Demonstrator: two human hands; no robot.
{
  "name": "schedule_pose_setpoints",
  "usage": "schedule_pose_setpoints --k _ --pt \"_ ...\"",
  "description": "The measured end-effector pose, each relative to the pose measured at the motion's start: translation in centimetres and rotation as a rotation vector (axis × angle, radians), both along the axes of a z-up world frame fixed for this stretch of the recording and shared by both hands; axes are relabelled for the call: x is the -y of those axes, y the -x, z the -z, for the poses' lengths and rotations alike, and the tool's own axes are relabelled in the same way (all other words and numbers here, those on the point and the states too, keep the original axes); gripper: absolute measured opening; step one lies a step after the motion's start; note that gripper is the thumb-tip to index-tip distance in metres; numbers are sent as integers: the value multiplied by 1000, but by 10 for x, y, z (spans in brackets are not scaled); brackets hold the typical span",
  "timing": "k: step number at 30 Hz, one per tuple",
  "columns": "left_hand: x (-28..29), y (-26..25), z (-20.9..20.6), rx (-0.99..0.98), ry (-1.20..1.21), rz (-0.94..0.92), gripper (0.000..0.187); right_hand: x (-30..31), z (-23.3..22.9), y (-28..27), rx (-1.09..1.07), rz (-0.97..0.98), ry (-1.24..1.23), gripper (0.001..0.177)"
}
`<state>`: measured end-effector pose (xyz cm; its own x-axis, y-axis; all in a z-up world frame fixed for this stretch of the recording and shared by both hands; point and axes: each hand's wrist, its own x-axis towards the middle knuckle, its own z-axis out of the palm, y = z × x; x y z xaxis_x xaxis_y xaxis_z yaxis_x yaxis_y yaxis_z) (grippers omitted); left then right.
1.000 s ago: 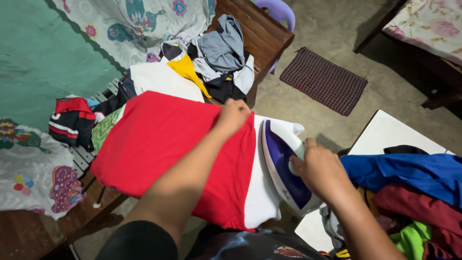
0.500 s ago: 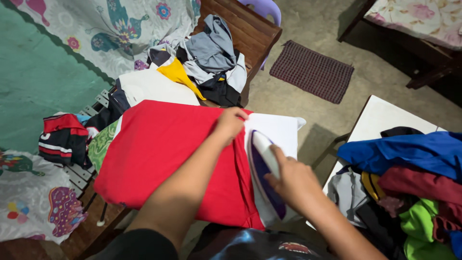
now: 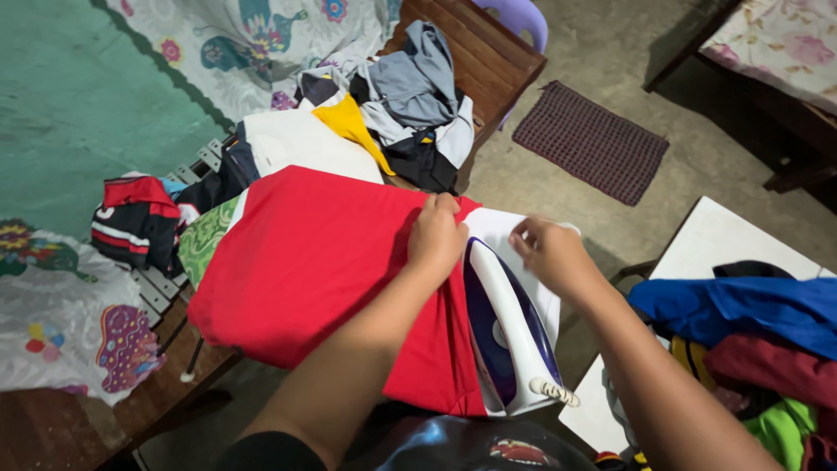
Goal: The person irons a red t-shirt on a white ironing board. They use a blue and white electric iron to smooth the fabric, repeatedly moving the iron back and forth across the shirt's surface. The person adjusts the shirt's position and folds it over to iron different sections, including the sleeves and the main body.
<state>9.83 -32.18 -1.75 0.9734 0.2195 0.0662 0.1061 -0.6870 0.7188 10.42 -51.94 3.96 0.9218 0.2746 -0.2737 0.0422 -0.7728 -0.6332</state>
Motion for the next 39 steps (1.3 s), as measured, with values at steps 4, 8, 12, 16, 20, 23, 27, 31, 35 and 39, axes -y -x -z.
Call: schedule_pose_setpoints --k 4,8,12,16,20,23,27,31,35,39 --pt "11 4 -14 31 -30 -29 18 -23 39 -43 519 -207 -155 36" --pt "16 5 -24 129 17 42 17 -51 73 -69 506 -297 -77 29" --pt "15 3 -23 153 113 70 14 -43 87 -84 612 -92 -25 19" --pt "17 3 -13 155 236 99 15 -12 79 -90 316 249 -204 6" --pt "16 1 5 109 359 91 16 17 78 -104 57 292 -331 12" --pt "11 -6 19 -1 411 -4 16 13 85 -93 103 -157 -292 13" --pt "5 -7 33 16 610 28 15 -15 87 -78 304 -211 -261 22" --pt "-4 -4 37 -21 728 -10 17 -31 82 -75 274 -173 -298 16" --pt "-10 0 35 -38 882 13 19 -40 75 -72 262 -185 -320 29" --pt "-13 9 11 -99 661 21 23 -50 70 -78 350 -85 -388 18"
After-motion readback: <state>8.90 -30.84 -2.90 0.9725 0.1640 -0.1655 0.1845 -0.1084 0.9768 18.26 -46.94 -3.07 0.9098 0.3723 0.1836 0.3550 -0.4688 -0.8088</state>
